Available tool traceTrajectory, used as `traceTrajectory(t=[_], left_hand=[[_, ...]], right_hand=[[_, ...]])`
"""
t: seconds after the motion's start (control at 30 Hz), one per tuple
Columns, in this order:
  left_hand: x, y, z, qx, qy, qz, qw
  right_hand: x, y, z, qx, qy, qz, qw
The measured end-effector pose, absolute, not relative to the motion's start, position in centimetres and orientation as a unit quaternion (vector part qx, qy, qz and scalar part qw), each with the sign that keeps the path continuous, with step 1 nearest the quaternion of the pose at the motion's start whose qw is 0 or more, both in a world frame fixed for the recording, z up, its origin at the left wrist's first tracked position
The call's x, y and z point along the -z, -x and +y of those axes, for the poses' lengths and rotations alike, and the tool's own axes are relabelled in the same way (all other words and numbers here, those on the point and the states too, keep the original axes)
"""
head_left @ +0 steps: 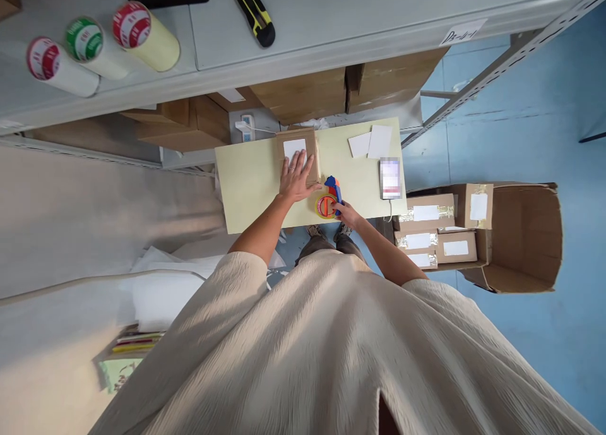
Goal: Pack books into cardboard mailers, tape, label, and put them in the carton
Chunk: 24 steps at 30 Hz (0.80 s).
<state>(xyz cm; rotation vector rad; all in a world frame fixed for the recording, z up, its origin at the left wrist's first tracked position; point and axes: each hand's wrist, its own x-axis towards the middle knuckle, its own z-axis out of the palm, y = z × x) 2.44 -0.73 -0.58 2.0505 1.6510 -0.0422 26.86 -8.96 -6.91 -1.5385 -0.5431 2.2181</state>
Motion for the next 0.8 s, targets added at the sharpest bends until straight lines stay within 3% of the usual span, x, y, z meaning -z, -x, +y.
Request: traceTrajectory(t=[0.53, 0.8], left_hand=[[0.9, -4.3, 0.0, 0.006, -0.718, 0.649, 0.253], [2.6, -5.6, 3.6, -0.043, -0.621, 0.743, 0.245]], right_hand=[[6.9, -28.6, -6.8, -0.783, 0.547, -0.186, 0.23], [6.4, -31.6, -10.8, -0.789, 0.548, -0.2, 0.192]])
